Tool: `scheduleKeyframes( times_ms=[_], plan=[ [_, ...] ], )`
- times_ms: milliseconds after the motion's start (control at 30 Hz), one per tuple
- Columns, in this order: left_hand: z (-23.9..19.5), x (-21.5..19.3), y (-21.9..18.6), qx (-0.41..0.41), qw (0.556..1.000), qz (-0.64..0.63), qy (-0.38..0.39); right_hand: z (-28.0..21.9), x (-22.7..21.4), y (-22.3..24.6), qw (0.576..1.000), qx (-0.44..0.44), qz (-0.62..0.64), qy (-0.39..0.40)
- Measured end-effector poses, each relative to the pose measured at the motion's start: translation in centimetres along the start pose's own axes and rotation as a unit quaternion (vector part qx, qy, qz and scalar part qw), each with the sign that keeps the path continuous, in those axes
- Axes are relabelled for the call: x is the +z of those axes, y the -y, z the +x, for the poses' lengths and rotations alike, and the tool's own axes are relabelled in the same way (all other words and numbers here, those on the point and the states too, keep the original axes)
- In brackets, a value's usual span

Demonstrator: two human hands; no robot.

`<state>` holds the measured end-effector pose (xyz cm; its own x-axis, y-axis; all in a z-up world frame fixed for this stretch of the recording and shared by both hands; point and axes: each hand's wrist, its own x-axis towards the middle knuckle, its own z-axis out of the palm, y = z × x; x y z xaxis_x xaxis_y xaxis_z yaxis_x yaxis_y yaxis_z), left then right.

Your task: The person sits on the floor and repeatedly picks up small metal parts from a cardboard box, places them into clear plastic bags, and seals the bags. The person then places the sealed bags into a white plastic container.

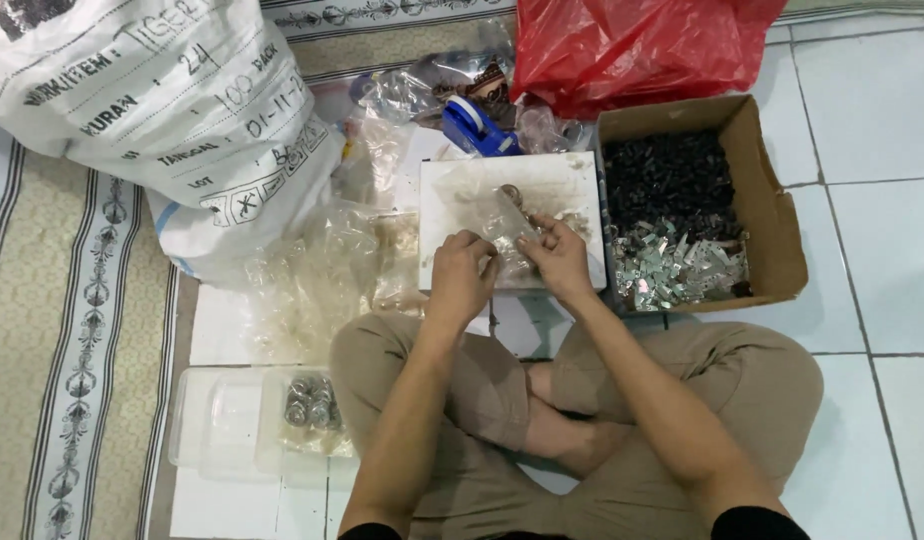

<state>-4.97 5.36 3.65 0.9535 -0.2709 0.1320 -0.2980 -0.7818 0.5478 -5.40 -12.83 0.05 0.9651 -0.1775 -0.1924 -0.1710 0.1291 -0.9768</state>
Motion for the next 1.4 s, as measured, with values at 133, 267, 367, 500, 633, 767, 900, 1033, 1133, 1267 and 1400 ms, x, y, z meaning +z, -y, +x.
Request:
scheduleKeyframes(
  times_ms=[133,267,367,500,633,767,900,1033,1133,1267,1400],
  plan=[
    [-0.4,-3.1,-2.6,0.002,0.999,-0.049,0.023,1.1,-0.4,-1.4,1.0,0.0,-0.016,-0.008],
    [-0.1,-1.3,-1.3,0.011,0.999,-0.028,-0.014,0.6,0.3,-0.6,1.0,0.01,0.002,-0.005],
    [0.3,-2.1,-1.9,0.011,0.998,-0.034,-0.058,0.4,1.2,-0.2,0.998,-0.05,0.02,0.037],
    [0.1,-2.4,-2.7,0.016,0.993,-0.066,-0.096,-0.3,1.2,-0.9,0.994,-0.092,-0.011,0.05],
    [0.4,-2.6,-2.9,0.037,0.996,-0.03,-0.07,-1.2,1.4,1.9,0.995,-0.097,-0.011,0.033],
    [0.5,-2.0,-3.0,0.008,0.996,-0.086,-0.034,-0.7,1.4,3.4,0.993,-0.087,0.055,0.061],
    [0.7,-2.6,-3.8,-0.027,0.992,-0.112,-0.043,0.2,1.1,1.0,0.991,-0.049,0.102,0.071],
    [0.6,-3.4,-3.9,-0.064,0.98,-0.178,-0.064,1.4,0.2,-1.3,0.991,-0.041,0.093,0.089],
    [0.4,-4.9,-4.6,-0.016,0.972,-0.218,-0.081,0.4,0.4,1.9,0.989,-0.054,0.084,0.11],
    [0.4,-5.9,-4.3,0.082,0.966,-0.242,-0.043,-0.2,-0.5,5.9,0.98,-0.071,0.098,0.155],
    [1.2,-5.9,-4.5,0.008,0.868,-0.484,-0.112,0.0,-3.0,7.4,0.956,-0.236,-0.161,0.069]
  ],
)
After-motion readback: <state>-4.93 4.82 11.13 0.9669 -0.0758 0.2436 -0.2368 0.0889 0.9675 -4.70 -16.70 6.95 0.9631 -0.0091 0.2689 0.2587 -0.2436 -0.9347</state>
